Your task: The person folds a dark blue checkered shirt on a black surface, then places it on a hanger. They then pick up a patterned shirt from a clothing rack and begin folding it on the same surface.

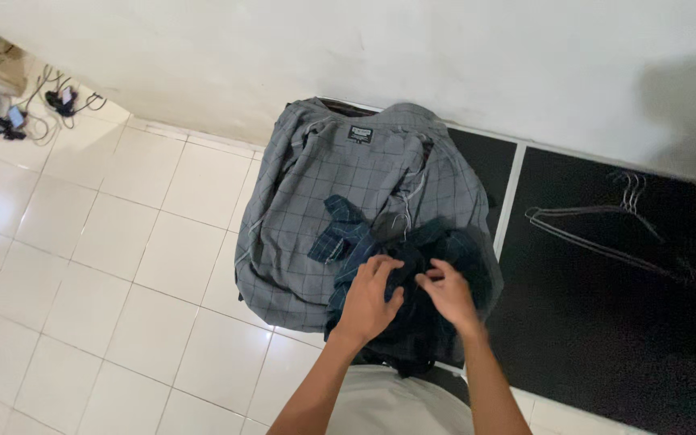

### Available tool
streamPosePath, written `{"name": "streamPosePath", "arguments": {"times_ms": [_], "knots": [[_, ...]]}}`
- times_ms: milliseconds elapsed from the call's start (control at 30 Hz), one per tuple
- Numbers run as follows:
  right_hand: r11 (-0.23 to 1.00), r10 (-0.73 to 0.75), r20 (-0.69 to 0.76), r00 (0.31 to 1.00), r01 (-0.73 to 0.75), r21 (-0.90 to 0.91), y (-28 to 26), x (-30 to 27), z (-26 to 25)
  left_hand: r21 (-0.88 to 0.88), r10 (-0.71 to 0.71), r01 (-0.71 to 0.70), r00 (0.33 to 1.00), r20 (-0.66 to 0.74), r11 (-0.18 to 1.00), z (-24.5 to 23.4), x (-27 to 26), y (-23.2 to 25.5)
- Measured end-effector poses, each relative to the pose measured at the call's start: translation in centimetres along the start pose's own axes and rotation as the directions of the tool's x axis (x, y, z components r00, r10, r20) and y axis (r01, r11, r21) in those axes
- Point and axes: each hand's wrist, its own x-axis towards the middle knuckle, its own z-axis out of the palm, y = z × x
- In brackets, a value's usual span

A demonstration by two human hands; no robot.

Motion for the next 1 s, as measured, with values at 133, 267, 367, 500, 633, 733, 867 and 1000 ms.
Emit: {"name": "streamPosePath", "arguments": {"times_ms": [133, 267, 367, 500, 633, 733, 867, 1000], "knots": [[0.99, -0.068, 0.039, 0.997, 0.072, -0.12, 2.0, 1.4, 3.0, -0.026, -0.14, 0.139, 0.99, -0.021, 0.99, 3.2, -1.5, -2.7], [0.951, -0.294, 0.139, 0.946, 0.304, -0.057, 1.6, 1.1, 4.7, -0.146, -0.396, 0.378, 0.911, -0.117, 0.914, 6.5, -1.8, -5.6], [0.886, -0.446, 0.224, 0.866, 0.462, -0.022, 0.8, 0.0, 4.7, -0.227, -0.514, 0.473, 0.837, -0.187, 0.851, 8.0, -2.8, -7.2], [0.933, -0.303, 0.391, 0.869, 0.354, -0.063, -0.5, 0.2, 3.2, -0.205, -0.598, 0.572, 0.795, -0.097, 0.794, 9.1, -3.0, -10.0], [0.692, -0.632, 0.248, 0.734, 0.679, -0.245, -1.0, 1.5, 1.6, -0.279, -0.577, 0.514, 0.782, -0.234, 0.811, 10.2, -3.7, -12.2], [0.574, -0.626, 0.385, 0.678, 0.735, -0.361, -0.6, 2.5, 0.8, -0.269, -0.558, 0.49, 0.76, -0.334, 0.829, 10.4, -4.4, -13.3], [0.493, -0.38, 0.414, 0.827, 0.56, -0.666, -0.2, 2.5, 0.1, -0.348, -0.645, 0.546, 0.686, -0.336, 0.762, 9.2, -4.4, -13.8], [0.43, -0.191, 0.281, 0.94, 0.338, -0.837, -0.4, 2.0, -0.9, -0.386, -0.7, 0.587, 0.644, -0.309, 0.711, 7.6, -4.1, -12.9]]}}
